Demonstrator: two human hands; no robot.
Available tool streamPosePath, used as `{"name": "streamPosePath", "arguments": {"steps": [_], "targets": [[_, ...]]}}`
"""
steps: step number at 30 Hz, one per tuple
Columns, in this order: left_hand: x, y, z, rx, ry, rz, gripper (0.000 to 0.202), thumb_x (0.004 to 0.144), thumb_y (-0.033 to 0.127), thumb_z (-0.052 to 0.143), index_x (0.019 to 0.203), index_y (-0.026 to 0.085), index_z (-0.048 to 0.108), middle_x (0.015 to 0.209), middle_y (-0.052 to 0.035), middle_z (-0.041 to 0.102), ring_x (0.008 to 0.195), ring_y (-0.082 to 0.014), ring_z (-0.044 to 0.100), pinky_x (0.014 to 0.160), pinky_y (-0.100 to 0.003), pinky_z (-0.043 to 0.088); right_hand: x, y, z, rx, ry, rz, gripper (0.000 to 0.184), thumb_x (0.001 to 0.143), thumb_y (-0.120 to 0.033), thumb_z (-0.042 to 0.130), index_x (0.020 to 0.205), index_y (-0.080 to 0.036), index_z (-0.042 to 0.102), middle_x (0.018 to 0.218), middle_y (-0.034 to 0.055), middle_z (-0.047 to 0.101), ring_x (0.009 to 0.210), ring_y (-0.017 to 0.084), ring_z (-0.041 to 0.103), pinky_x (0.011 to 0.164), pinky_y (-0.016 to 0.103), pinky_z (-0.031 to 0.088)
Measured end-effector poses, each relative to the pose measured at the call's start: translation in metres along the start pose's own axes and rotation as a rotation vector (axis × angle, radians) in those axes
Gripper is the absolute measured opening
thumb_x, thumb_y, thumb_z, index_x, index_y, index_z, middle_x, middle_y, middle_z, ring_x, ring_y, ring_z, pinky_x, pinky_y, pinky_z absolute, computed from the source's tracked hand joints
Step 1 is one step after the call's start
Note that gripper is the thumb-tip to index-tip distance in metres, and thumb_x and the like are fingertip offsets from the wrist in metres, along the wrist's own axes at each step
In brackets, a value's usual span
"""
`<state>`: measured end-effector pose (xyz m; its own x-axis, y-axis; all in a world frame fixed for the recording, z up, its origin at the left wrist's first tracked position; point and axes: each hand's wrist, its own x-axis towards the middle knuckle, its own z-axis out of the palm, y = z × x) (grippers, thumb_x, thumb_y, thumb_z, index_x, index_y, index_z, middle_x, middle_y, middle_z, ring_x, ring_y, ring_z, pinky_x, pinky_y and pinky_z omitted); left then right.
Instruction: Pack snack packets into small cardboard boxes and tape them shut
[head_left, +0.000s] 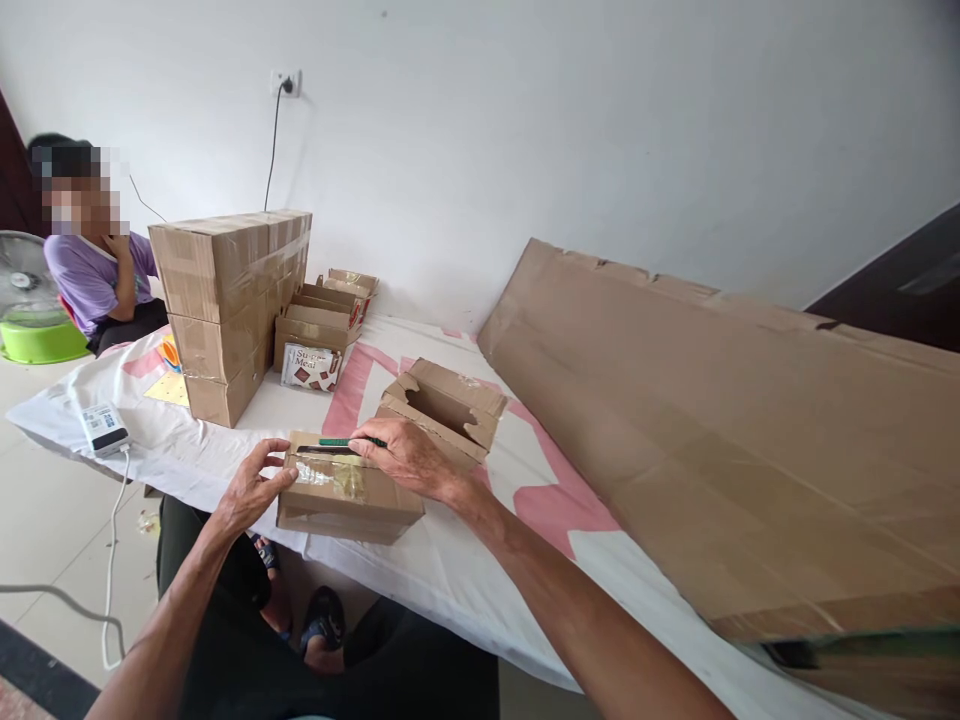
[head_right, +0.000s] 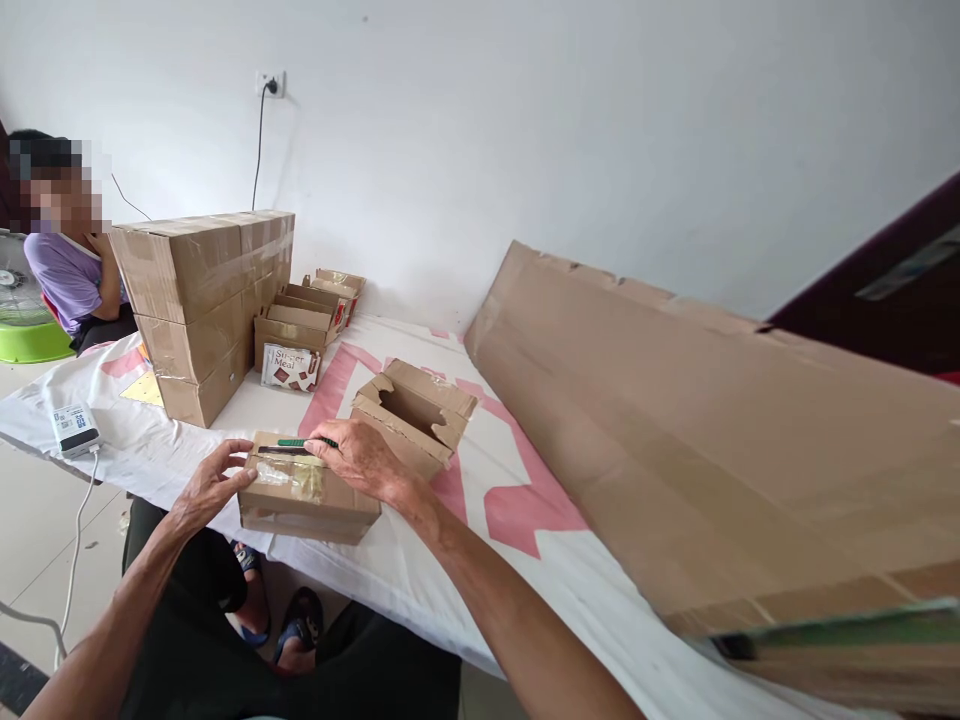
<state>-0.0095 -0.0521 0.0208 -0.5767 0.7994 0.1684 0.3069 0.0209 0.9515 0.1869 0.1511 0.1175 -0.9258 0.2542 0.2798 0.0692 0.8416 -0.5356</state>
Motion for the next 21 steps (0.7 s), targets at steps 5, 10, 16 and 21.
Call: {"name": "streamPosePath", "arguments": {"steps": [5, 10, 16, 21], "targets": [[0.0, -0.001, 0.0, 0.003, -0.01, -0.006, 0.052, 0.085, 0.056, 0.075, 0.124, 0.022, 0.068, 0.122, -0.0116, 0.075, 0.114, -0.0315, 0.071, 0.08, -0.036, 0.058, 0.003, -0.004, 0.0, -0.073, -0.029, -0.028, 0.033, 0.108, -0.036, 0.053, 0.096, -0.023, 0.081, 0.091, 0.0051, 0.079, 0.078, 0.019, 0.065, 0.077, 0.031, 0.045], [0.0, -0.001, -0.001, 0.004, -0.016, -0.003, 0.052, 0.085, 0.055, 0.076, 0.125, 0.022, 0.069, 0.121, -0.0118, 0.076, 0.115, -0.0323, 0.071, 0.079, -0.036, 0.058, 0.004, -0.006, -0.001, -0.146, -0.022, -0.066, 0.036, 0.11, -0.038, 0.052, 0.094, -0.024, 0.08, 0.089, 0.0054, 0.077, 0.083, 0.02, 0.065, 0.078, 0.032, 0.043], [0.0, -0.004, -0.001, 0.009, -0.027, -0.006, 0.053, 0.088, 0.056, 0.074, 0.128, 0.021, 0.068, 0.126, -0.0128, 0.074, 0.116, -0.0316, 0.071, 0.08, -0.035, 0.058, 0.011, -0.025, -0.01, -0.305, -0.108, -0.018, 0.031, 0.109, -0.033, 0.055, 0.094, -0.022, 0.08, 0.091, 0.0056, 0.079, 0.081, 0.02, 0.066, 0.074, 0.031, 0.041], [0.004, -0.002, -0.002, 0.053, -0.049, 0.061, 0.063, 0.091, 0.053, 0.07, 0.146, 0.024, 0.061, 0.156, -0.0163, 0.06, 0.14, -0.0363, 0.061, 0.092, -0.041, 0.061, 0.031, -0.055, -0.021, -0.539, -0.278, 0.059, 0.034, 0.111, -0.032, 0.052, 0.103, -0.018, 0.081, 0.104, 0.0099, 0.082, 0.092, 0.022, 0.072, 0.074, 0.03, 0.041]]}}
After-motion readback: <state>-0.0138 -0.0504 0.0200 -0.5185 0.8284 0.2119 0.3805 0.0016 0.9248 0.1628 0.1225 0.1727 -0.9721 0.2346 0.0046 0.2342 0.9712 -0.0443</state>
